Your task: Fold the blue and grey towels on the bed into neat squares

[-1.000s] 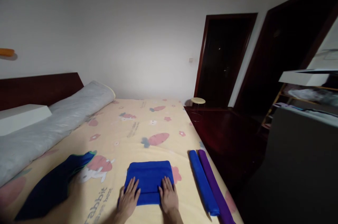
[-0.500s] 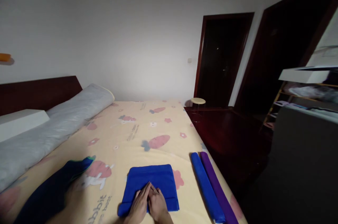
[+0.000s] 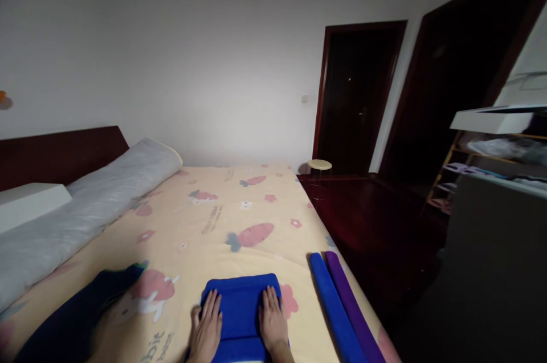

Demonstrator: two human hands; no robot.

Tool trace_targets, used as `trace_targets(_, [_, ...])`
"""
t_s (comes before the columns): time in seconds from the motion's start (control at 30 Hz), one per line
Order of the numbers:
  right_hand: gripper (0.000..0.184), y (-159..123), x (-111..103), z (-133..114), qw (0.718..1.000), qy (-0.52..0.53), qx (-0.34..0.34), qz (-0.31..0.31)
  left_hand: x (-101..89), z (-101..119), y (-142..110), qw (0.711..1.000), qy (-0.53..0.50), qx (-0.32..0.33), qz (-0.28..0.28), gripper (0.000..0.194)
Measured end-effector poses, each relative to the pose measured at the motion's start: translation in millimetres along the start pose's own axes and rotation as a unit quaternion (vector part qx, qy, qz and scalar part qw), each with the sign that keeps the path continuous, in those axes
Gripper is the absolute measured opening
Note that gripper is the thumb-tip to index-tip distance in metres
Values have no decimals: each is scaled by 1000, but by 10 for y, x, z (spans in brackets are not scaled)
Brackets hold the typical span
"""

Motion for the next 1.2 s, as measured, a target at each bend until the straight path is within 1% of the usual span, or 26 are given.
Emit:
trace_targets(0.07, [54, -4, 90, -302, 995, 26, -97, -28, 66, 199, 31, 995, -38, 86, -30, 60])
trace_targets(0.13, [60, -5, 195, -580, 981, 49, -174, -71, 135, 365, 67, 985, -73, 139, -73, 64])
trace_targets(0.2, [66, 26, 265, -739, 971, 62, -208, -102, 189, 463, 117, 977, -95, 158, -109, 67])
trace_targets(0.23, [66, 58, 278, -763, 970, 63, -210, -107, 212, 480, 149, 975, -99, 158, -122, 68])
trace_targets(0.27, [65, 102, 273, -741, 972, 62, -200, -104, 230, 469, 185, 975, -98, 150, -131, 69])
trace_targets(0.3, [62, 157, 251, -668, 979, 57, -174, -91, 241, 425, 225, 978, -93, 130, -132, 69])
trace_targets(0.33, [58, 216, 216, -545, 988, 50, -130, -70, 247, 345, 267, 984, -86, 97, -126, 67])
trace_targets(0.4, [55, 308, 135, -221, 999, 30, -18, -14, 241, 90, 332, 993, -66, -8, -94, 59])
trace_targets(0.43, [56, 333, 109, -70, 999, 18, 29, 9, 236, -51, 341, 993, -56, -67, -73, 56])
trace_targets(0.47, [59, 352, 104, 49, 998, 8, 61, 24, 237, -173, 336, 991, -47, -116, -55, 54])
trace_targets(0.5, [61, 370, 120, 133, 996, -1, 78, 31, 247, -265, 326, 987, -38, -152, -42, 54])
trace_targets(0.53, [63, 385, 148, 187, 996, -8, 85, 34, 266, -323, 318, 984, -32, -172, -36, 54])
trace_targets(0.63, [66, 403, 238, 250, 995, -10, 90, 40, 331, -355, 310, 983, -29, -176, -35, 54])
trace_targets(0.73, [67, 403, 263, 246, 996, 6, 82, 40, 343, -352, 321, 982, -41, -179, -48, 55])
trace_targets(0.83, [69, 431, 220, 284, 996, 35, 78, 8, 295, -395, 365, 975, -85, -183, -88, 55])
trace_targets(0.9, [68, 459, 175, 334, 995, 63, 75, -30, 205, -427, 384, 971, -115, -178, -109, 54])
trace_targets(0.97, [66, 460, 105, 389, 992, 85, 82, -51, 36, -434, 354, 974, -118, -170, -89, 53])
trace_targets(1.0, [65, 440, 54, 404, 991, 89, 86, -46, -59, -411, 311, 979, -111, -161, -66, 53])
trace_targets(1.07, [63, 343, -76, 364, 993, 82, 80, -3, -201, -281, 169, 988, -96, -120, -15, 53])
trace_targets(1.1, [62, 264, -140, 293, 995, 76, 61, 24, -225, -179, 74, 992, -94, -87, 4, 53])
trace_targets(1.13, [61, 170, -187, 182, 996, 67, 27, 45, -211, -65, -30, 994, -98, -50, 15, 53])
trace_targets(1.2, [56, -56, -214, -124, 995, 46, -73, 52, -89, 153, -248, 994, -106, 21, 23, 52])
Point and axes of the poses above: each hand's wrist, its own y-axis towards the middle knuckle, its own x-axis out of the palm, z = x × y, the point moved 8 cm from there along y, towards the middle knuckle, and after that the axes turned 13 degrees about -z, right-handed, at the moved point
